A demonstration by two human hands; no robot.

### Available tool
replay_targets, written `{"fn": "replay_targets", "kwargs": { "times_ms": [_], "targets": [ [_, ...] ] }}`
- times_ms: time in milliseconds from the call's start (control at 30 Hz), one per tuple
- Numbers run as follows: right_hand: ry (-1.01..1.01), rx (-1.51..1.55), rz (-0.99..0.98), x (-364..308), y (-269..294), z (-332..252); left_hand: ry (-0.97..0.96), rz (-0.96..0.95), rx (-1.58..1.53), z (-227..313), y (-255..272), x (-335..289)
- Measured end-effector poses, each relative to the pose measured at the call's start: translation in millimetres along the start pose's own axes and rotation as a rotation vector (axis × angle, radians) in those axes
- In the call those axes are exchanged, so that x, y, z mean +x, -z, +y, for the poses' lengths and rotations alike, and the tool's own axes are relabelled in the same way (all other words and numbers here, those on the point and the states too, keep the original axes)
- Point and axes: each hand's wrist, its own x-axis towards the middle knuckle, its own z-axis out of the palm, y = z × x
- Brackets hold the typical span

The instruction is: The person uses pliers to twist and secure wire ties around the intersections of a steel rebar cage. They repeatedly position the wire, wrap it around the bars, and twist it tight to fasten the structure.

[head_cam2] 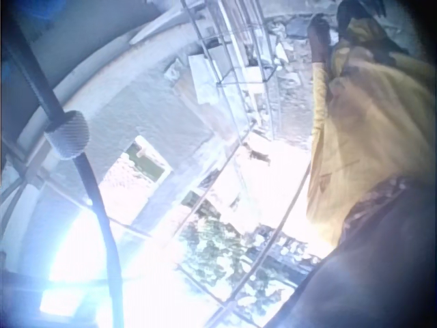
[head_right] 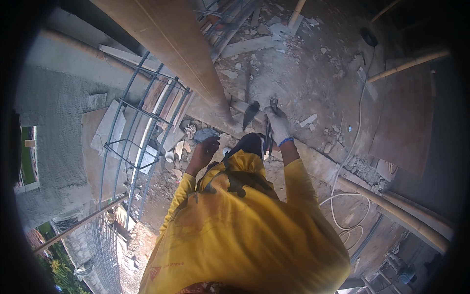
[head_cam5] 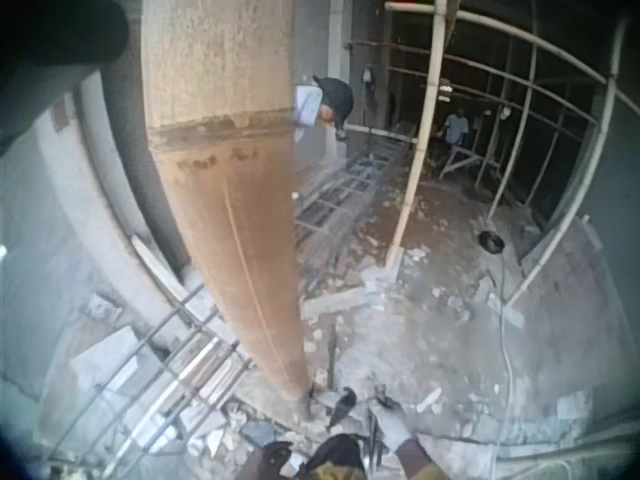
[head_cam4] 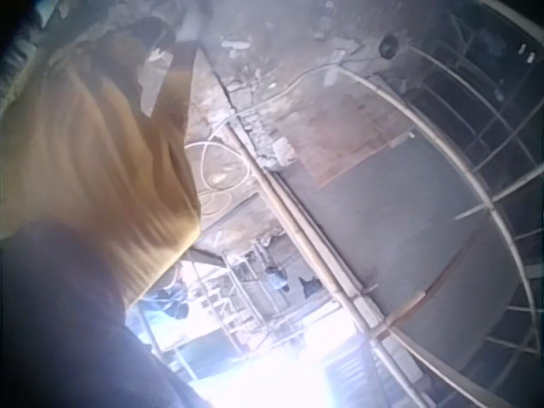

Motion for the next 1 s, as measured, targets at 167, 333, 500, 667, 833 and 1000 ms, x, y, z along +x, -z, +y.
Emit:
{"fn": "replay_targets", "kwargs": {
  "times_ms": [167, 333, 500, 667, 833, 1000],
  "targets": [
    [0.442, -0.091, 0.055, -64, 14, -56, -0.105, -0.094, 0.081, 27, -17, 55],
    [0.582, -0.329, 0.041, -123, 7, -100, -0.087, -0.326, -0.101, 52, -31, 72],
    [0.622, -0.443, -0.123, -166, -48, -96, -0.235, -0.410, -0.017, 41, -25, 51],
    [0.763, -0.547, -0.414, -193, -125, -95, 0.101, -0.140, 0.226, -43, -20, 10],
    [1.025, -0.461, -0.570, -219, -203, -97, 0.147, 0.079, 0.079, -113, -14, -67],
    [1.184, -0.353, -0.716, -219, -290, -70, 0.427, 0.420, -0.042, -135, -19, -155]
  ]
}}
